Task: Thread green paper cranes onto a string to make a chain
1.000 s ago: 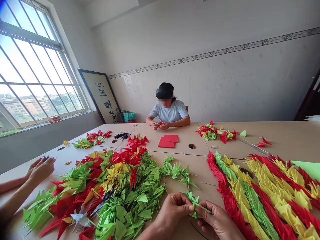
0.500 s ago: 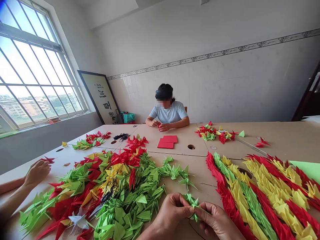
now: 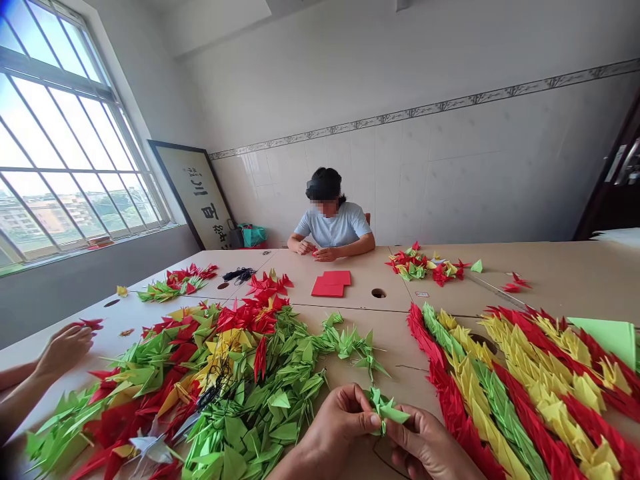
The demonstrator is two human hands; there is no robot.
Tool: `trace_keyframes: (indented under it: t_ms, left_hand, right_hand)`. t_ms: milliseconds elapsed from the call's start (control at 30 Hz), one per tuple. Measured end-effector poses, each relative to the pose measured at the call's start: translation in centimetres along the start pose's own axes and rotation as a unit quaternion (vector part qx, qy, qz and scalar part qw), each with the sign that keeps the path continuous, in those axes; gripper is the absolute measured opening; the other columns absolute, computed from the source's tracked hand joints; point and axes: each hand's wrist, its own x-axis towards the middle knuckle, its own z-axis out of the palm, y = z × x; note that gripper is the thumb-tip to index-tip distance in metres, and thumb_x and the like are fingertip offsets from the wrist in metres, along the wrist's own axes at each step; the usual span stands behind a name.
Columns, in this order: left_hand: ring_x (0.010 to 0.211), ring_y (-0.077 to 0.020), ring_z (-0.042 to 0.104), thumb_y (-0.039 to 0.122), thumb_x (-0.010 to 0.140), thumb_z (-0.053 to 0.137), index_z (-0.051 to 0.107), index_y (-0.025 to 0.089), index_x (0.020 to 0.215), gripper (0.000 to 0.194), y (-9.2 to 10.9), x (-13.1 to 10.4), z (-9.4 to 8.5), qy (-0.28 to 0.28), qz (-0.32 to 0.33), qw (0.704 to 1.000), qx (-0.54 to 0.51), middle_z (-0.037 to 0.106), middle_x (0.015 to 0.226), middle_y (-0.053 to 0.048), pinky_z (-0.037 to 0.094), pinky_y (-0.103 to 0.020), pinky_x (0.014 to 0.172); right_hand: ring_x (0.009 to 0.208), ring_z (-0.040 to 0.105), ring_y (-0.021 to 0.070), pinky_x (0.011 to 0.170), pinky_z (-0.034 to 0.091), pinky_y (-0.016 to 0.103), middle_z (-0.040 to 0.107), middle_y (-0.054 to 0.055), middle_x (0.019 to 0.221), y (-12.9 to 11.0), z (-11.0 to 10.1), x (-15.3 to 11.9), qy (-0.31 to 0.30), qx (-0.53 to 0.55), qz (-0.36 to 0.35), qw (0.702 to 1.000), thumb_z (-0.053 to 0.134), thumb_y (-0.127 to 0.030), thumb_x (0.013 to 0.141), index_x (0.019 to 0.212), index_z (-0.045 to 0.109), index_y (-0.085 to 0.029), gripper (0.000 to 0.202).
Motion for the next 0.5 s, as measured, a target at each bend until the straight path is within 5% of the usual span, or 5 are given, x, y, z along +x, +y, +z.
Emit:
trace_keyframes:
  t_ms: [500]
  left_hand:
    - [0.049, -0.0065, 0.044, 0.022, 0.050, 0.083, 0.056, 0.013, 0.063, 0.031, -0.23, 0.20, -0.06, -0.011, 0.017, 0.999, -0.049, 0.055, 0.054, 0.002, 0.028, -0.020, 0.051]
  right_hand:
    - [0.055, 0.049, 0.0079, 0.049, 0.034, 0.017, 0.055, -0.005, 0.060, 0.70, -0.95, 0.98, -0.009, 0.006, -0.016, 1.000, 0.076, -0.030, 0.064, 0.076, 0.065, -0.019, 0.019]
